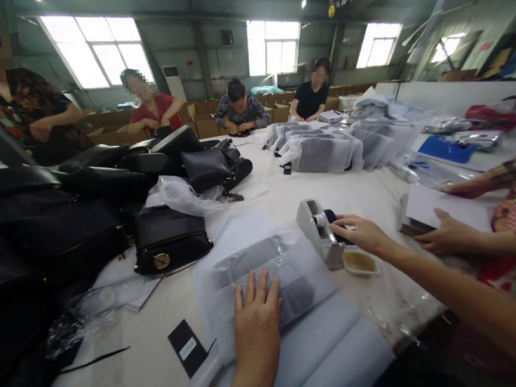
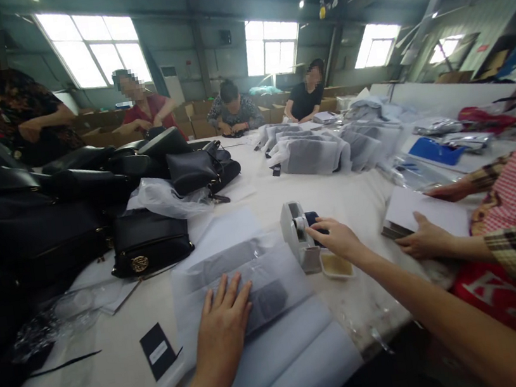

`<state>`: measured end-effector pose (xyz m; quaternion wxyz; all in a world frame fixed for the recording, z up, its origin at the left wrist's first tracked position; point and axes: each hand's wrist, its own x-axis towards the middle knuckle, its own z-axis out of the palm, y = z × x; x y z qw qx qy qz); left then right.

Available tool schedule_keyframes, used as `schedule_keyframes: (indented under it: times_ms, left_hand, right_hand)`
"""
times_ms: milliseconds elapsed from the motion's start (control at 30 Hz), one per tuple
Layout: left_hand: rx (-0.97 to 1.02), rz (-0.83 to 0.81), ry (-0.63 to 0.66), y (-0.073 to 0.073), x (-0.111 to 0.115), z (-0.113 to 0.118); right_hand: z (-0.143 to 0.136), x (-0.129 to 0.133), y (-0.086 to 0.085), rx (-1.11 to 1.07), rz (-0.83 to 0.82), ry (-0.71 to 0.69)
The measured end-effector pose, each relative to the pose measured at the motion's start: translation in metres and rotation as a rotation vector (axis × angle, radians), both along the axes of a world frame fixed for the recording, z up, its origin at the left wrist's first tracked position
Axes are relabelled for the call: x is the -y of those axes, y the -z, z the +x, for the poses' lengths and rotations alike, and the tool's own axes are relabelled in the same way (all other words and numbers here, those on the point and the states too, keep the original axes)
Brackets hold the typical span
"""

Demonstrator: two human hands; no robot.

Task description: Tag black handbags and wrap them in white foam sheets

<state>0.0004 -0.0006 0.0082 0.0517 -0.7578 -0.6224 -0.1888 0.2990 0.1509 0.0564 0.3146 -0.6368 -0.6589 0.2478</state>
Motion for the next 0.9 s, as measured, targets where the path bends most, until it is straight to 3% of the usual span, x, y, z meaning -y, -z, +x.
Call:
schedule_keyframes:
  times_ms: [67,167,300,433,600,767,900]
  left_hand:
    - [0.002,0.002,0.002,-0.001,0.000,0.000]
    - [0.005,0.013,0.009,0.000,0.000,0.000]
    - [0.008,0.019,0.011,0.001,-0.001,-0.001]
    - [0.009,0.013,0.014,-0.001,0.000,-0.001]
    - [0.003,-0.005,0.011,-0.003,0.001,0.000]
    - [0.002,-0.012,0.010,-0.002,0.000,-0.001]
    - [-0.001,-0.018,0.012,-0.003,0.000,-0.001]
  right_hand:
    - [0.001,0.008,0.011,-0.140,-0.105,0.013]
    - [-0.009,0.015,0.020,-0.262,-0.130,0.016]
    - [-0.023,0.032,0.015,-0.401,-0.057,0.083]
    - [-0.029,0.065,0.012,-0.600,0.028,0.167]
    - [-0.032,0.096,0.030,-0.808,-0.180,0.229]
    - [-0.034,0.089,0.052,-0.908,-0.285,0.278]
    - [-0.024,0.076,0.051,-0.814,-0.270,0.249]
